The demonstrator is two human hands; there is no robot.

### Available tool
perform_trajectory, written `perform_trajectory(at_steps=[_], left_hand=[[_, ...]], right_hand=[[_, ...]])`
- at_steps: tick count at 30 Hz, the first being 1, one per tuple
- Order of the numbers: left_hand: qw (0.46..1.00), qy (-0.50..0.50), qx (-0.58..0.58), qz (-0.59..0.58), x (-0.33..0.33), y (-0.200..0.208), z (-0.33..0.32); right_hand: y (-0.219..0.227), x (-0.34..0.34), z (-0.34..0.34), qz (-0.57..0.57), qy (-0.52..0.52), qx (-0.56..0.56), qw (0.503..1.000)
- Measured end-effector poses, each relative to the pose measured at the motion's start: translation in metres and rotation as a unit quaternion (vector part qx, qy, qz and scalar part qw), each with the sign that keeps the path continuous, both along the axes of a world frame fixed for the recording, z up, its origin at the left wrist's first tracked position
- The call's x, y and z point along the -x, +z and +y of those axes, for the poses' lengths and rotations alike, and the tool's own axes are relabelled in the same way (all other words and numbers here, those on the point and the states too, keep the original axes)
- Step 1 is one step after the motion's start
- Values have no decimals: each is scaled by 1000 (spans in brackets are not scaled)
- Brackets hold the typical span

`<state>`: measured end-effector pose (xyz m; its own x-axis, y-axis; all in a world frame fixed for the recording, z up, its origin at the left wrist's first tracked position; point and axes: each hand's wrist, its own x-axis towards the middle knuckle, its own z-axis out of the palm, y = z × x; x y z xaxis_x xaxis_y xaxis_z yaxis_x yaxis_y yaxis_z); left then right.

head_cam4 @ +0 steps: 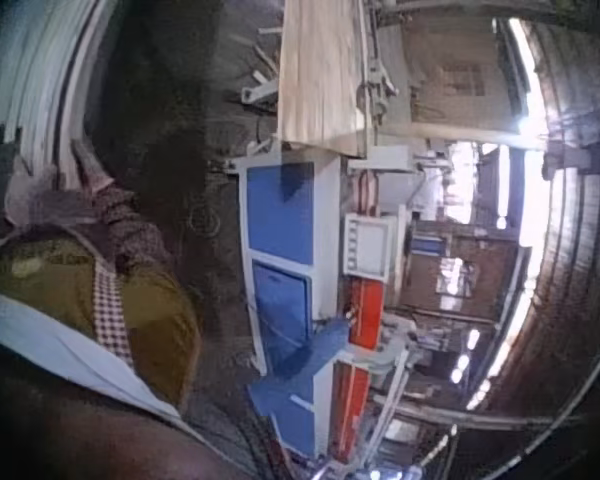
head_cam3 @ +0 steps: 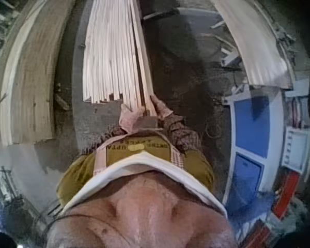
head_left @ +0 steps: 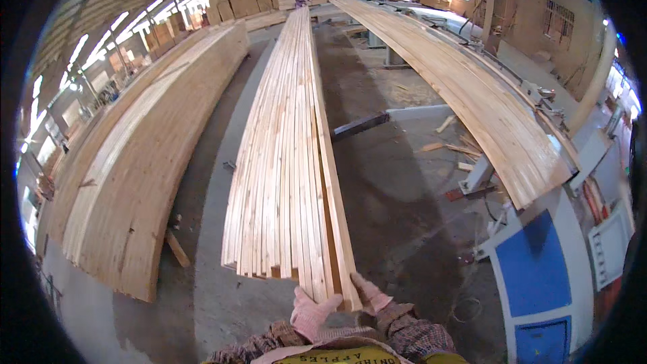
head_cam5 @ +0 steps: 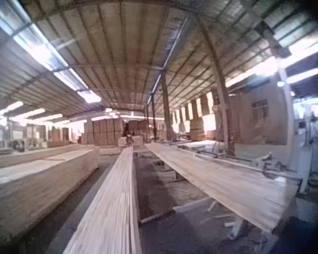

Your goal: The person picks up long wooden planks from a pile and stacks them onto a growing stack in a workshop. They handle the planks by hand, aligning them carefully as they build the stack higher.

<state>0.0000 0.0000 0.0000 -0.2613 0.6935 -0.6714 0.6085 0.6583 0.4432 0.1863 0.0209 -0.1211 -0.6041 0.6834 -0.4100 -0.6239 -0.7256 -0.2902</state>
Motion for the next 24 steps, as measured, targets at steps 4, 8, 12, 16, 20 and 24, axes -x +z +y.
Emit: perform_trajectory(at_steps=[4,8,12,16,20,24], left_hand=[[994,-22,-40,102,-22,-13,1],[990,-32,4,140,-51,23,18],[988,-17,14,154,-55,-7,16],[977,-134,33,163,-59,7,17],[978,36,17,204,-61,-42,11],[990,30,2,137,-71,-11,17]], right_hand=[[-45,23,25,77,11,-21,997],[-86,12,27,185,6,-3,983],[-37,17,20,249,2,40,968],[-11,20,13,270,-15,60,961],[14,14,8,248,-8,56,967],[8,-1,14,165,-23,26,986]])
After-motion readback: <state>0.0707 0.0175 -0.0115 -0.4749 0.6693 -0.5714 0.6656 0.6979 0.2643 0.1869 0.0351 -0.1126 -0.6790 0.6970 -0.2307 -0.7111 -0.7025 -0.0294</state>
